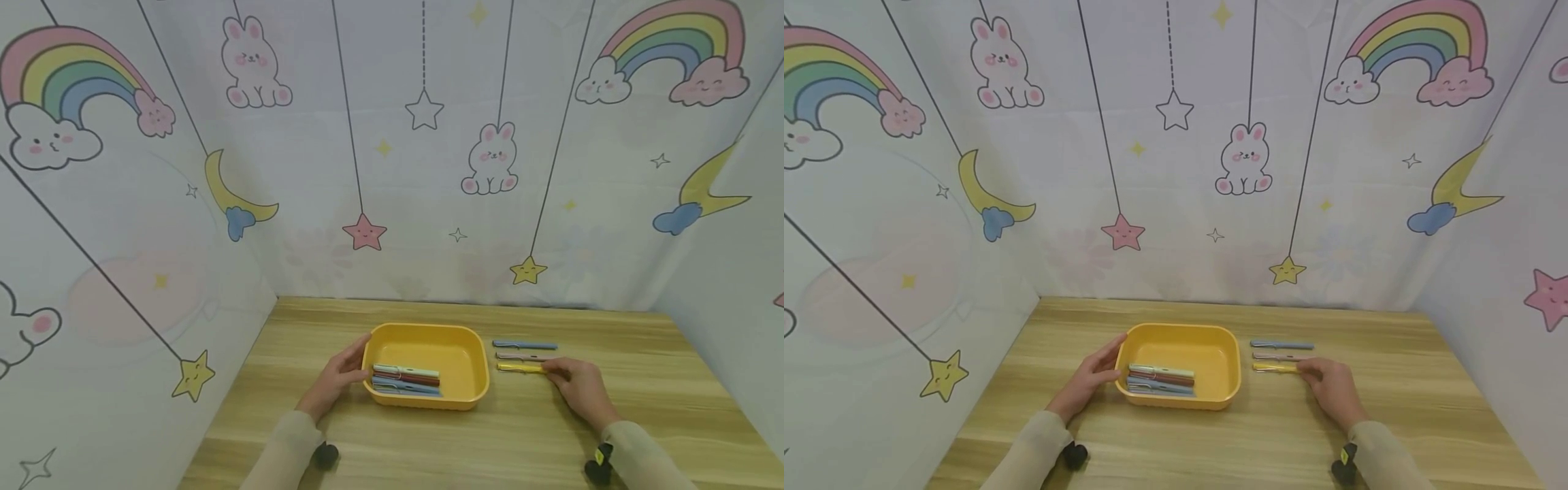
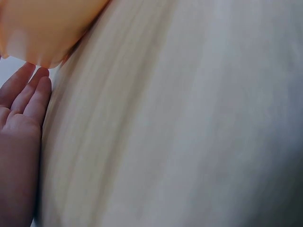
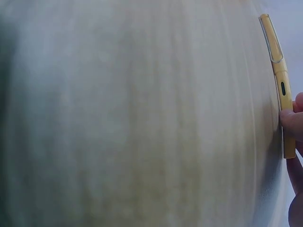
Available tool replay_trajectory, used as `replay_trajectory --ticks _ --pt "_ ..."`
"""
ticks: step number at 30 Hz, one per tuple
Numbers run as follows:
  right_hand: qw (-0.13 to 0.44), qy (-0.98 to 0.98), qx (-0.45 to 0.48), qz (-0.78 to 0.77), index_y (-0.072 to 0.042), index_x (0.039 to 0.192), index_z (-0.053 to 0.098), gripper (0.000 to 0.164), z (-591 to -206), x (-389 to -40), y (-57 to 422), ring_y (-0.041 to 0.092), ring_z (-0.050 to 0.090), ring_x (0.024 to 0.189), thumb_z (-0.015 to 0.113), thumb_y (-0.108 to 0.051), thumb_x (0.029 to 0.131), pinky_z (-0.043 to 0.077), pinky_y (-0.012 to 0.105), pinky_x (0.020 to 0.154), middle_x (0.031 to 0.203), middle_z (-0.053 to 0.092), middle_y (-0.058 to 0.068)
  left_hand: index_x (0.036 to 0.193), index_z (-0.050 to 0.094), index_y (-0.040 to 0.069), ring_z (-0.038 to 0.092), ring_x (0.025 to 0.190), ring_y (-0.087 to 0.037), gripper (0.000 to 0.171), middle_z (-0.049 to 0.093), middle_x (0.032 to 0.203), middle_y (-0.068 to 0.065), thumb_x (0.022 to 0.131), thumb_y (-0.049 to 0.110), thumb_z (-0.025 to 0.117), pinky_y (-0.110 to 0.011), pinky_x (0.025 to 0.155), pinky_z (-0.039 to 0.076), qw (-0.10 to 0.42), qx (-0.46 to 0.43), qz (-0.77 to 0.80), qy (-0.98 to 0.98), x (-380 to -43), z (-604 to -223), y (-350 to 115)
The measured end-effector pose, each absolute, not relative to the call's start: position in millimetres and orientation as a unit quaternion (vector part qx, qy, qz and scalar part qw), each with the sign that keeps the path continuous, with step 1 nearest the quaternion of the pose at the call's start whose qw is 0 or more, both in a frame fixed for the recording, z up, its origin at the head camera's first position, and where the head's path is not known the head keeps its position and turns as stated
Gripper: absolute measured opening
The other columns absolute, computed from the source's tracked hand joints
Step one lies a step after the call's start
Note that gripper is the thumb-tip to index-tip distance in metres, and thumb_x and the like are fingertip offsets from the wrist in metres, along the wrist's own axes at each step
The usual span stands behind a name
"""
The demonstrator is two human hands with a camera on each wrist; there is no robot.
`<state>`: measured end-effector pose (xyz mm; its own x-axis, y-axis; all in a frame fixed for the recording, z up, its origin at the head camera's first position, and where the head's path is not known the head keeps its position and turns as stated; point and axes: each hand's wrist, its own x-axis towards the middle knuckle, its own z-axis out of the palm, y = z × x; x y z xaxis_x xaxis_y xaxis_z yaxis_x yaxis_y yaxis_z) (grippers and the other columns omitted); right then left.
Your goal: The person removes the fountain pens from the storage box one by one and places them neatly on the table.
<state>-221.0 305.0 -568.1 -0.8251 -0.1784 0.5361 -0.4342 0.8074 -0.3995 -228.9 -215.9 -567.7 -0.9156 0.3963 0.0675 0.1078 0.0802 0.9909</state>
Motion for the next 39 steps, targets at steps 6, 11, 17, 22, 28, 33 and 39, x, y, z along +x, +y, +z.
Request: replay_trajectory --ticks 6,11,17,22,28,33,39 --pt "0.240 -0.920 0.163 0.264 -0.008 0.088 0.082 0.025 -566.5 -220.0 306.2 0.035 0.078 0.088 0.088 0.010 0.073 0.062 0.052 0.079 0.091 0.081 0.006 0.167 0.033 0.022 0.036 0.155 -0.031 0.074 0.033 0.171 -0.007 0.102 0.009 0.067 -0.023 0.118 0.036 0.109 0.175 0.657 0.725 -229.0 -566.8 -215.6" --pt "0.238 -0.921 0.157 0.265 -0.008 0.089 0.082 0.024 -565.8 -220.1 306.2 0.034 0.078 0.088 0.088 0.010 0.074 0.062 0.051 0.080 0.090 0.081 0.005 0.167 0.033 0.022 0.035 0.155 -0.030 0.074 0.032 0.171 -0.007 0.102 0.010 0.067 -0.023 0.118 0.035 0.110 0.174 0.656 0.726 -228.7 -565.9 -215.6" --pt "0.235 -0.920 0.160 0.269 -0.007 0.089 0.082 0.022 -566.9 -219.4 307.2 0.035 0.078 0.088 0.087 0.009 0.075 0.062 0.051 0.080 0.091 0.081 0.007 0.167 0.032 0.021 0.033 0.156 -0.031 0.074 0.031 0.171 -0.008 0.102 0.011 0.067 -0.027 0.121 0.034 0.110 0.174 0.655 0.727 -229.1 -566.9 -215.9" --pt "0.235 -0.921 0.161 0.266 -0.007 0.089 0.083 0.021 -567.3 -218.7 308.1 0.035 0.078 0.088 0.087 0.008 0.076 0.062 0.051 0.079 0.091 0.081 0.006 0.167 0.032 0.021 0.033 0.156 -0.030 0.074 0.031 0.171 -0.007 0.102 0.012 0.068 -0.037 0.124 0.031 0.111 0.174 0.656 0.726 -228.8 -566.7 -215.8" --pt "0.250 -0.919 0.164 0.258 -0.006 0.094 0.083 0.025 -563.7 -218.0 308.0 0.033 0.078 0.086 0.088 0.008 0.074 0.063 0.051 0.077 0.091 0.081 0.005 0.167 0.032 0.020 0.033 0.156 -0.032 0.073 0.030 0.171 -0.008 0.103 0.011 0.066 -0.042 0.124 0.029 0.109 0.177 0.654 0.727 -227.9 -568.1 -216.0" --pt "0.249 -0.912 0.149 0.291 -0.003 0.106 0.082 0.029 -557.9 -218.3 306.1 0.039 0.076 0.095 0.087 0.006 0.079 0.061 0.056 0.081 0.100 0.081 0.011 0.167 0.032 0.020 0.033 0.156 -0.031 0.073 0.031 0.171 -0.008 0.103 0.010 0.066 -0.036 0.124 0.032 0.108 0.175 0.655 0.727 -227.2 -566.6 -215.7" --pt "0.168 -0.907 0.103 0.372 -0.002 0.124 0.076 0.031 -544.3 -217.6 297.2 0.037 0.072 0.112 0.079 -0.009 0.094 0.062 0.043 0.091 0.122 0.076 0.016 0.167 0.032 0.020 0.034 0.156 -0.031 0.073 0.031 0.171 -0.008 0.103 0.009 0.066 -0.032 0.122 0.033 0.109 0.174 0.658 0.725 -227.1 -565.8 -215.4"
